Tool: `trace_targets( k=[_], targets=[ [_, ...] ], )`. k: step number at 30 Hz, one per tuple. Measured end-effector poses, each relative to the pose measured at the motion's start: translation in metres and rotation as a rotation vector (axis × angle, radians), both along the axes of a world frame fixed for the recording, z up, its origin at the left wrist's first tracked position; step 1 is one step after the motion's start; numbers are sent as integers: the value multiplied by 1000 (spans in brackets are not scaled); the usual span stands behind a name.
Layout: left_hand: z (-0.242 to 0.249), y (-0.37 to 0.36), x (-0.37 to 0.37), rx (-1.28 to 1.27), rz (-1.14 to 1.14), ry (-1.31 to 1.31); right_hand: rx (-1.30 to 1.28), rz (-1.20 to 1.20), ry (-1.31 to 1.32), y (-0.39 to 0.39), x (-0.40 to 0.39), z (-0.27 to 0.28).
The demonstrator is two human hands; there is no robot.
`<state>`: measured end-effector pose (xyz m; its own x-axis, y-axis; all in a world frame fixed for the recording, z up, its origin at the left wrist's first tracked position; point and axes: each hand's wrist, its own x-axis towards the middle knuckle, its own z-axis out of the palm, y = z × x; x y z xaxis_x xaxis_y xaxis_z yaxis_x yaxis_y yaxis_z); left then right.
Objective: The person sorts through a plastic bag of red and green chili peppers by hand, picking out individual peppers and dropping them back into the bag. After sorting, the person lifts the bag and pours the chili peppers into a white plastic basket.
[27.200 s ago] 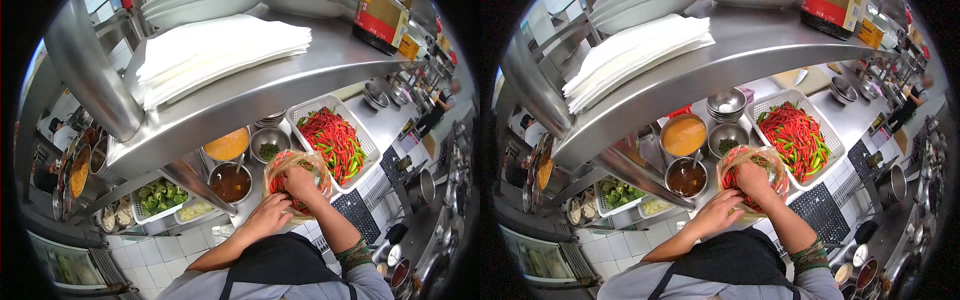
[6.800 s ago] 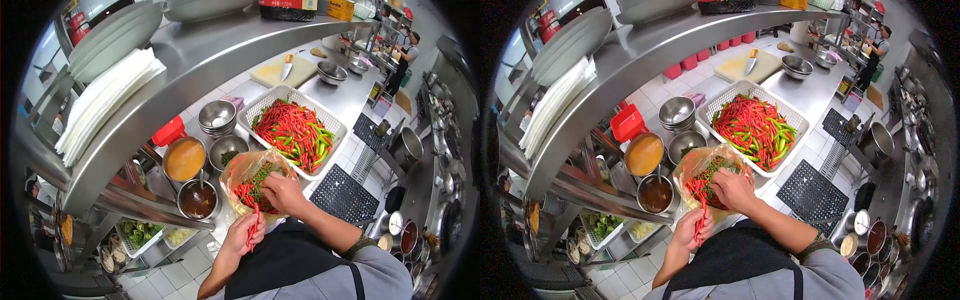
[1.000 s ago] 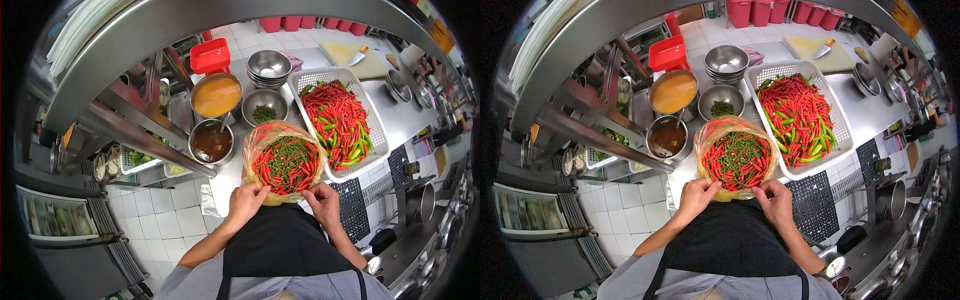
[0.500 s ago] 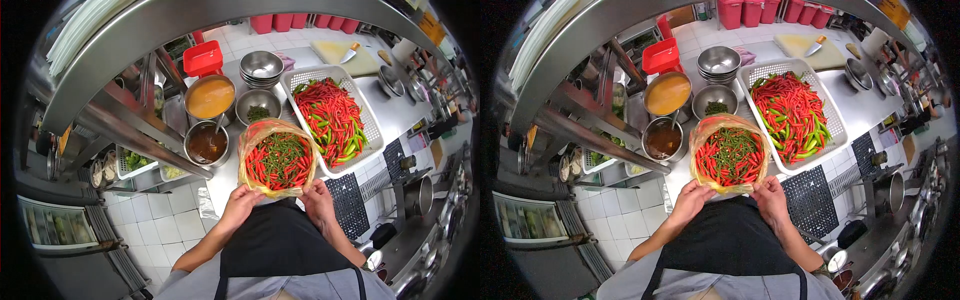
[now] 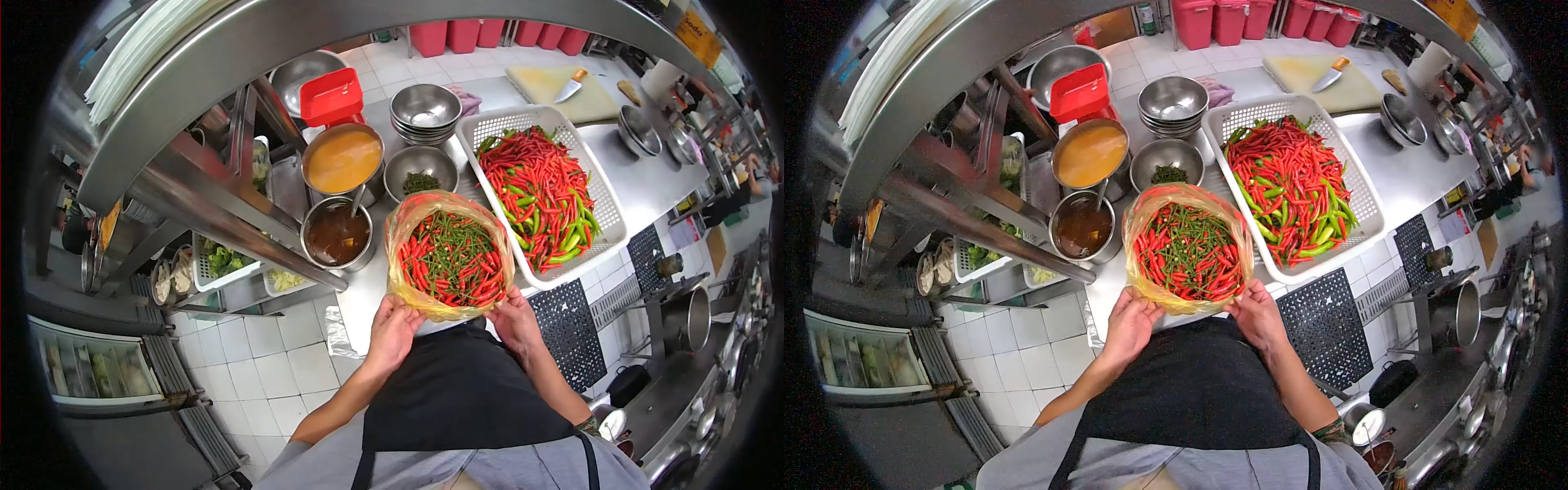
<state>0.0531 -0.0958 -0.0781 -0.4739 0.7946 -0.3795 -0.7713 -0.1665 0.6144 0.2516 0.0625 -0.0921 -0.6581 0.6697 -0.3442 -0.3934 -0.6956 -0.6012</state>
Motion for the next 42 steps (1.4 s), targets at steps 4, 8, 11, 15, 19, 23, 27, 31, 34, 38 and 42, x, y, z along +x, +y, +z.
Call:
trace_targets(
  k=[4,8,11,15,19,23,27,31,34,38,42],
  targets=[
    [-10,5,1,-85,24,272,110,-39,-139,7,-8,-4],
    [8,14,3,-255,15,564,142,-75,-172,10,-10,0],
    [10,18,4,-353,-9,584,66,-42,-229,8,-15,6],
    [13,15,1,-225,74,318,-151,166,-203,12,-3,20],
    [15,10,0,-23,186,71,-239,259,-247,11,7,54],
    [11,14,-6,-30,208,-117,-89,398,-272,12,14,74],
    [15,17,-5,-45,182,-96,42,451,-281,15,10,76],
    [-8,14,-7,-266,105,383,462,396,-307,8,5,92],
    [-1,17,-6,-373,104,707,811,342,-349,12,-11,100],
    [15,12,-8,-509,42,791,1477,282,-633,37,-34,124],
    [12,7,-12,-469,-56,593,1722,566,-747,49,-27,139]
  ],
)
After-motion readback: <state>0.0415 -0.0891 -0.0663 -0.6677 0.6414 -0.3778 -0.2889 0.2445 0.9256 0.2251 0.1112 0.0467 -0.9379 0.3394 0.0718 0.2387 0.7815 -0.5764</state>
